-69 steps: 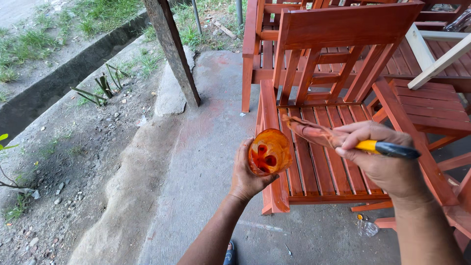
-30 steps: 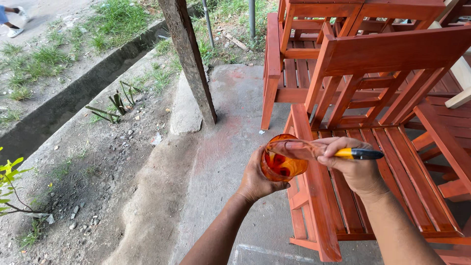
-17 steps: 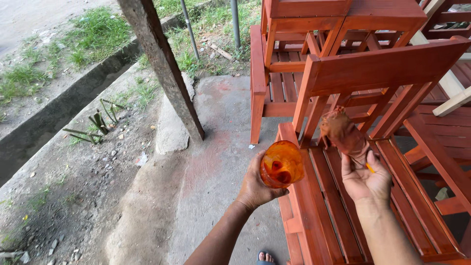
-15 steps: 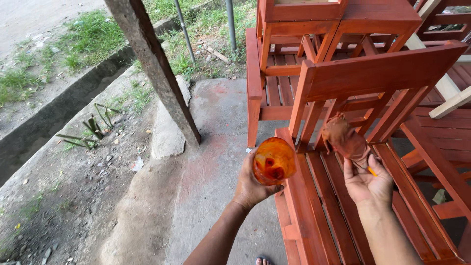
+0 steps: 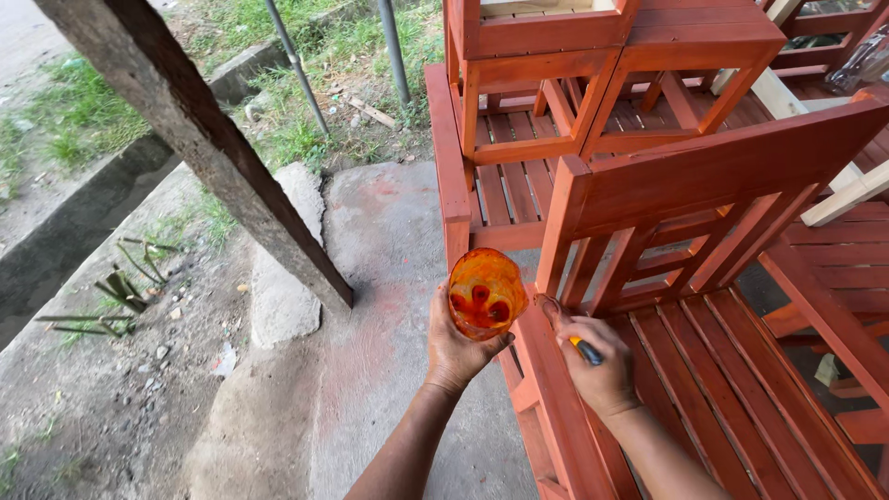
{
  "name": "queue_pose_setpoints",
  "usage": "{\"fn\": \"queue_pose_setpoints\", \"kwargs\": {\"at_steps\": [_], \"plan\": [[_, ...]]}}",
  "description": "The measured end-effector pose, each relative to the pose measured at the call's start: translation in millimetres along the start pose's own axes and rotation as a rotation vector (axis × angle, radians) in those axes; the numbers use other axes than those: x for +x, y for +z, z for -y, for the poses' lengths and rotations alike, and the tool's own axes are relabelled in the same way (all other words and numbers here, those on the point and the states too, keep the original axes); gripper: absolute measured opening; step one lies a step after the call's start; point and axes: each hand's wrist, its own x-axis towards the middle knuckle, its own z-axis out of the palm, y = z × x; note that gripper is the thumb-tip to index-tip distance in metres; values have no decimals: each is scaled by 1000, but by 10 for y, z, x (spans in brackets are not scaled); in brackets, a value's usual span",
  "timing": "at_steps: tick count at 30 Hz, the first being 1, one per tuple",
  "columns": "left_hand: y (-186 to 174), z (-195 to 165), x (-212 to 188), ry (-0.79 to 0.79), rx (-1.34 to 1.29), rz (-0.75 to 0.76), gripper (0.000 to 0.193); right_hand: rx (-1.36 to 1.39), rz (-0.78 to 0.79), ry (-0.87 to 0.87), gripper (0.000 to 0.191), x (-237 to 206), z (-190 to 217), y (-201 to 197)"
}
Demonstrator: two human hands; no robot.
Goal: The person applies reddish-brown paint to a wooden chair using a brush. They repeatedly dip the brush into a small container held in the other hand and cover the chair's seat, armrests, and legs with even strokes.
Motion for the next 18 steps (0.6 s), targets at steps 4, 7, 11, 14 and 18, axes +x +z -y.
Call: {"fn": "queue_pose_setpoints", "kwargs": {"at_steps": [4, 7, 11, 14, 18], "plan": [[-118, 250, 498, 37, 38, 59, 119, -158, 21, -1, 20, 276, 3, 503], [-246, 407, 833, 54, 40, 119, 117, -257, 92, 161, 17, 453, -114, 888], [-466, 565, 1188, 88, 56, 189, 119, -446, 206, 358, 11, 575, -159, 1293], [-603, 621, 1416, 89, 35, 252, 118, -513, 168, 331, 13, 652, -147, 1377], [-579, 595, 1664, 97, -13, 362, 127, -485, 29, 294, 13, 840, -1, 1246]]}}
